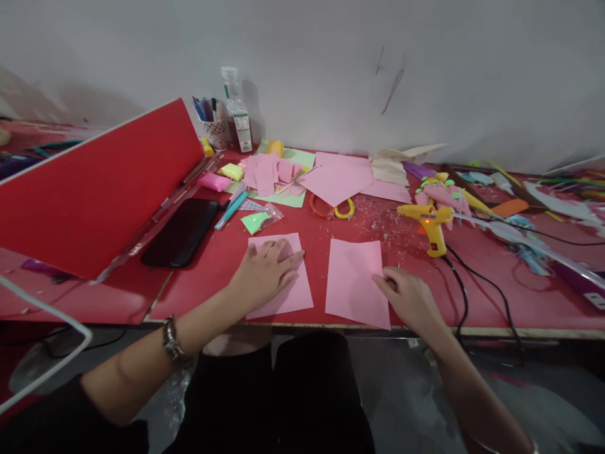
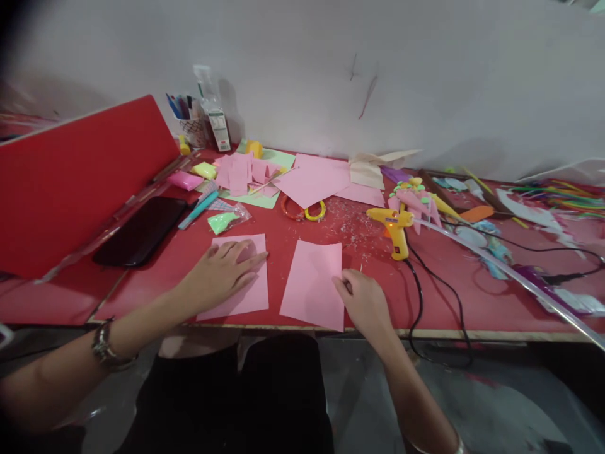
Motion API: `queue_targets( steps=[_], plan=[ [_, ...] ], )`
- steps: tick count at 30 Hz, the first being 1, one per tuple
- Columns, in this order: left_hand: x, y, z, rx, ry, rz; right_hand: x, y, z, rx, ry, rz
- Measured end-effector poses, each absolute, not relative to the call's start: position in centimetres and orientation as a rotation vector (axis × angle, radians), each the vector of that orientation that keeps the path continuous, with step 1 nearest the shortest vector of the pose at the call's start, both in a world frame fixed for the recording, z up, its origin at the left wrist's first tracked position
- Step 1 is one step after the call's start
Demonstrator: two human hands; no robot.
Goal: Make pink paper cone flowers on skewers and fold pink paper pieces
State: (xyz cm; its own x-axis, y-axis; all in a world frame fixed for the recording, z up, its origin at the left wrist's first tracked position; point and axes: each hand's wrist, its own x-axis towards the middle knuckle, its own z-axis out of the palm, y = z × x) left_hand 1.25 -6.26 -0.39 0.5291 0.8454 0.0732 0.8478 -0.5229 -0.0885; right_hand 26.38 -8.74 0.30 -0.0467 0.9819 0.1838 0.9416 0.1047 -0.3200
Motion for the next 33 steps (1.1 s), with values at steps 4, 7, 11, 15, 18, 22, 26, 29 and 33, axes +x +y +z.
queue_targets(
  steps=[4,7,11,15,18,22,26,29,33],
  plan=[
    [0.0,-5.8,-0.5,-2.660,-1.436,-0.031,26.7,-8.9,0.2,-1.903,-1.985,0.125],
    [-0.9,-5.3,-0.5,-2.703,-1.354,-0.038,26.6,-8.6,0.2,-1.898,-1.976,0.158],
    [-1.3,-4.7,-0.1,-2.738,-1.302,-0.062,26.2,-7.9,0.3,-1.855,-1.925,0.249],
    [-0.2,-4.8,1.1,-2.868,-1.230,-0.167,26.2,-7.6,0.5,-1.750,-1.817,0.501],
    [1.1,-4.9,1.8,-2.956,-1.141,-0.259,26.4,-7.8,0.7,-1.620,-1.676,0.692],
    [2.4,-4.9,2.1,-2.932,-1.084,-0.491,26.8,-8.3,0.6,-1.509,-1.460,0.869],
    [3.5,-4.8,1.9,-2.819,-1.144,-0.663,26.7,-8.2,0.1,-1.564,-1.364,0.872],
    [4.4,-4.7,1.4,-2.950,-1.051,-0.497,26.6,-8.2,-0.2,-1.653,-1.475,0.727],
    [5.2,-4.5,0.5,-3.136,-0.982,-0.151,27.2,-8.3,-0.2,-1.607,-1.731,0.581]
  ],
)
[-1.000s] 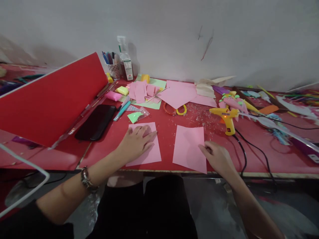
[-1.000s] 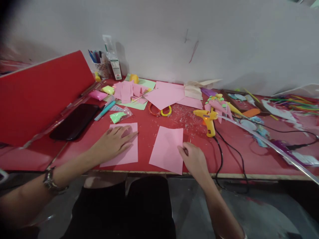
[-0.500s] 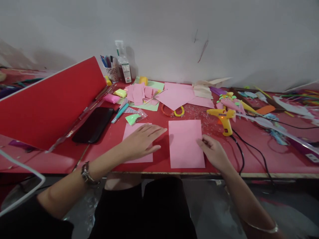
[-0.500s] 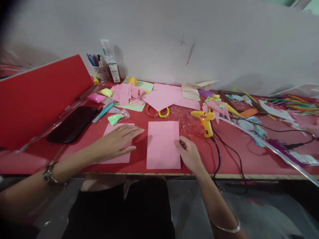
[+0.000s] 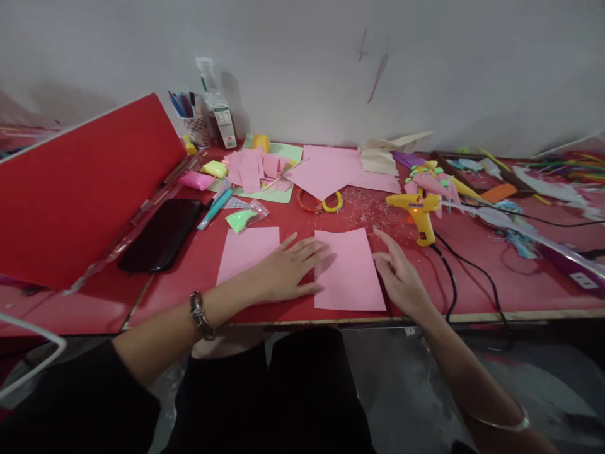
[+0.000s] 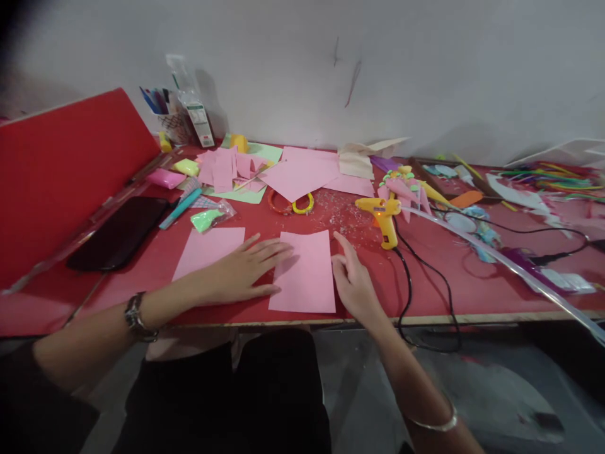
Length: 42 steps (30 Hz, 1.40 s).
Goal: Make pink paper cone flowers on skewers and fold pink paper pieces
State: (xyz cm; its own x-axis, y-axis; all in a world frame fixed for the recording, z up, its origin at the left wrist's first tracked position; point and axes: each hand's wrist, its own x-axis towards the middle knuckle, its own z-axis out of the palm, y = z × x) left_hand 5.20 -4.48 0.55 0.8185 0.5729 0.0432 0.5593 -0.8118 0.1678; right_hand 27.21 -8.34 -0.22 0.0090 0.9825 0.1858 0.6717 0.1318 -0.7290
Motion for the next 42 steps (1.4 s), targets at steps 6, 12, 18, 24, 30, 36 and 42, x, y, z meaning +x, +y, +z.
queue_targets(
  steps=[6,12,18,24,30,36,42],
  plan=[
    [5.1,-4.3,-0.1,2.751,0.894,0.046,29.2,-8.9,0.3,-1.331,-2.187,0.433],
    [4.9,-4.0,-0.7,2.722,0.877,0.146,29.9,-8.8,0.9,-1.343,-2.274,0.208],
    [4.8,-2.9,-0.2,2.640,0.804,0.237,28.7,-7.0,1.5,-1.253,-2.470,0.388],
    [5.0,-2.8,-0.4,2.617,0.988,0.269,26.2,-4.7,1.2,-1.216,-2.658,0.480],
    [5.1,-3.1,-0.8,2.638,1.010,0.242,24.9,-3.8,0.8,-1.304,-2.707,0.278],
    [5.1,-3.0,-1.2,2.671,1.014,0.235,24.4,-4.1,0.3,-1.412,-2.573,0.212],
    [5.1,-3.0,-1.4,2.682,1.017,0.217,24.2,-4.3,-0.3,-1.455,-2.449,0.258]
  ],
)
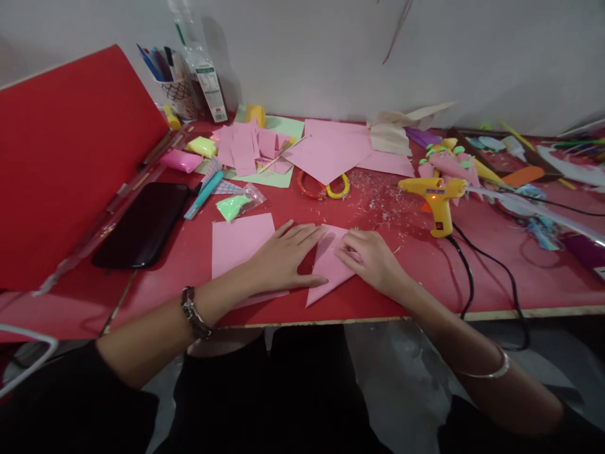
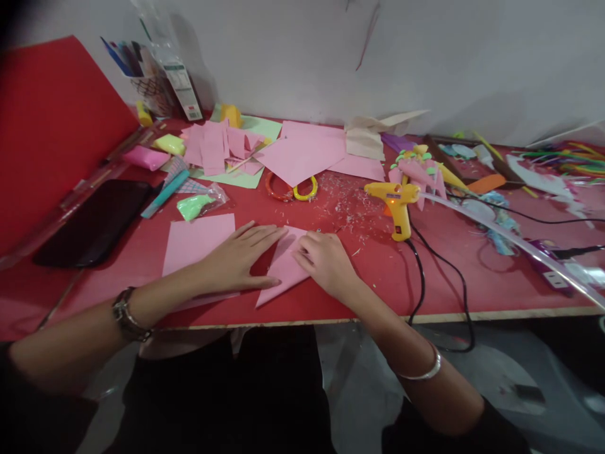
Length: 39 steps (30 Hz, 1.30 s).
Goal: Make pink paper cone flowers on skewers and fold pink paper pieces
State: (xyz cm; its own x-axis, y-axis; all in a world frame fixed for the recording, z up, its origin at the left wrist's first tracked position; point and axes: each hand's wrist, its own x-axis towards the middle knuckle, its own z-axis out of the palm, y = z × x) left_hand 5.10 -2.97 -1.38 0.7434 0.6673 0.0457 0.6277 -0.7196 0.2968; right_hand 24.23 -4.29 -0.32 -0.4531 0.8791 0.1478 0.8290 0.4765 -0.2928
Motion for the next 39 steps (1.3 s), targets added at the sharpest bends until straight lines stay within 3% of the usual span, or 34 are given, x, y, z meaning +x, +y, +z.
queue_targets(
  steps=[39],
  plan=[
    [4.73,-3.46,-1.31,2.706,0.967,0.212,23.92,-4.47,-0.49,-1.479,-2.351,0.330]
  ],
)
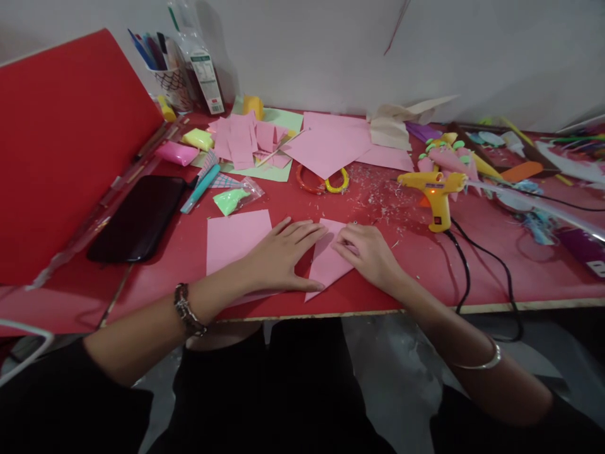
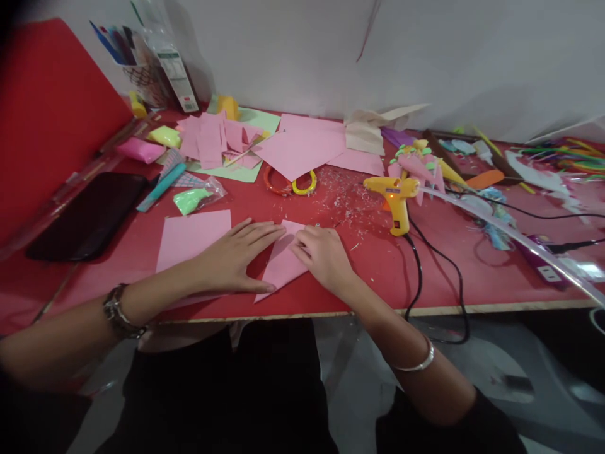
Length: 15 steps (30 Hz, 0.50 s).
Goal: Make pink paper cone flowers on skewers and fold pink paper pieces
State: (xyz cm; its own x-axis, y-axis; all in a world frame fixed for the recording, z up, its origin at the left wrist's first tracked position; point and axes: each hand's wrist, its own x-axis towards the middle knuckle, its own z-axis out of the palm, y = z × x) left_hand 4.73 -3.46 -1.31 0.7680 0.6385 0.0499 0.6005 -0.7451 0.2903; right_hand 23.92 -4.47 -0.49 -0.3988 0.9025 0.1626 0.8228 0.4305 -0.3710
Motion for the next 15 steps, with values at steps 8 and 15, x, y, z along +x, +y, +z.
queue_targets(
  steps=[8,15],
  plan=[
    [4.74,-3.46,-1.14,2.683,0.970,0.192,23.88,-4.49,-0.56,-1.496,-2.349,0.320],
    [4.76,-3.40,-1.13,2.694,0.957,0.177,23.84,-4.52,-0.52,-1.505,-2.355,0.314]
  ],
)
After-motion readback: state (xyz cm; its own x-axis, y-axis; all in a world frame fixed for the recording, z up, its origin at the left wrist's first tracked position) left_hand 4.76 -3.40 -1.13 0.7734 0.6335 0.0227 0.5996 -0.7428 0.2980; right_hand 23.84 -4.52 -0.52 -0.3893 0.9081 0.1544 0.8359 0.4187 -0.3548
